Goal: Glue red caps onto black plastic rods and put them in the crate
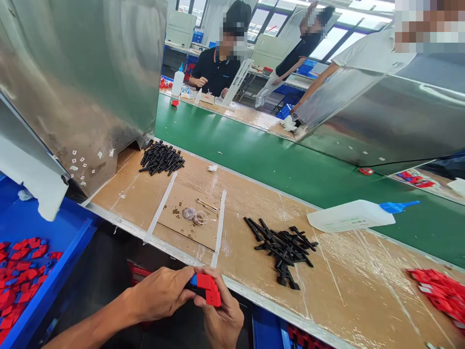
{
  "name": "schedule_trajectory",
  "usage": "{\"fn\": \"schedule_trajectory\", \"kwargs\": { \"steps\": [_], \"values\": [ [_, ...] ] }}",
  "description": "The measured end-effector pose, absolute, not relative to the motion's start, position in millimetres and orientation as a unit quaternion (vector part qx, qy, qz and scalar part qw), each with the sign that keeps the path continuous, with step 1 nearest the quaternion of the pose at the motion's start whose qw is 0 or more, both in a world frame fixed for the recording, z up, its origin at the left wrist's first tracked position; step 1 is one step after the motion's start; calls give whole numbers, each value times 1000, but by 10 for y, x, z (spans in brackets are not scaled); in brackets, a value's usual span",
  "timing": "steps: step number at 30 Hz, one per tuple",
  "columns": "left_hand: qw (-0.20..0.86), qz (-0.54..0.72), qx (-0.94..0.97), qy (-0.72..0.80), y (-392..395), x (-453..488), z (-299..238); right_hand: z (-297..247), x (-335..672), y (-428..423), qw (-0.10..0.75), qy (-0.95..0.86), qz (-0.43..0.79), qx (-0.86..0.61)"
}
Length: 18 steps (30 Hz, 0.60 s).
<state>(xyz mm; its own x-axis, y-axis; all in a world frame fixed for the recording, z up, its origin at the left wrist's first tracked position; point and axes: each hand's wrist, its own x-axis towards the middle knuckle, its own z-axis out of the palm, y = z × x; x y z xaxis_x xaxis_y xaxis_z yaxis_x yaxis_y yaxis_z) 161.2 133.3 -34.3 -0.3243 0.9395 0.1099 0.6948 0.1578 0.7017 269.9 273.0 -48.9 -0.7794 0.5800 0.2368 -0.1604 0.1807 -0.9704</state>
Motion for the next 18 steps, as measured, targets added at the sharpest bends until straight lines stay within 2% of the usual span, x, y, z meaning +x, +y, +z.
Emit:
{"fn": "schedule_trajectory", "kwargs": {
  "steps": [4,9,12,15,18],
  "values": [
    [218,365,532,732,1300,1616,-349,-542,2697,2715,298,-696,634,-161],
    [300,457,415,728,1326,1661,-334,-517,2634,2673,255,-658,684,-185],
    [309,475,409,715,1371,1692,-388,-445,2712,2693,249,-648,684,-223],
    [264,462,448,718,1347,1648,-498,-331,2961,2899,284,-634,668,-267],
    [149,455,428,767,1289,1418,-670,-236,3415,3296,365,-630,578,-368]
  ]
}}
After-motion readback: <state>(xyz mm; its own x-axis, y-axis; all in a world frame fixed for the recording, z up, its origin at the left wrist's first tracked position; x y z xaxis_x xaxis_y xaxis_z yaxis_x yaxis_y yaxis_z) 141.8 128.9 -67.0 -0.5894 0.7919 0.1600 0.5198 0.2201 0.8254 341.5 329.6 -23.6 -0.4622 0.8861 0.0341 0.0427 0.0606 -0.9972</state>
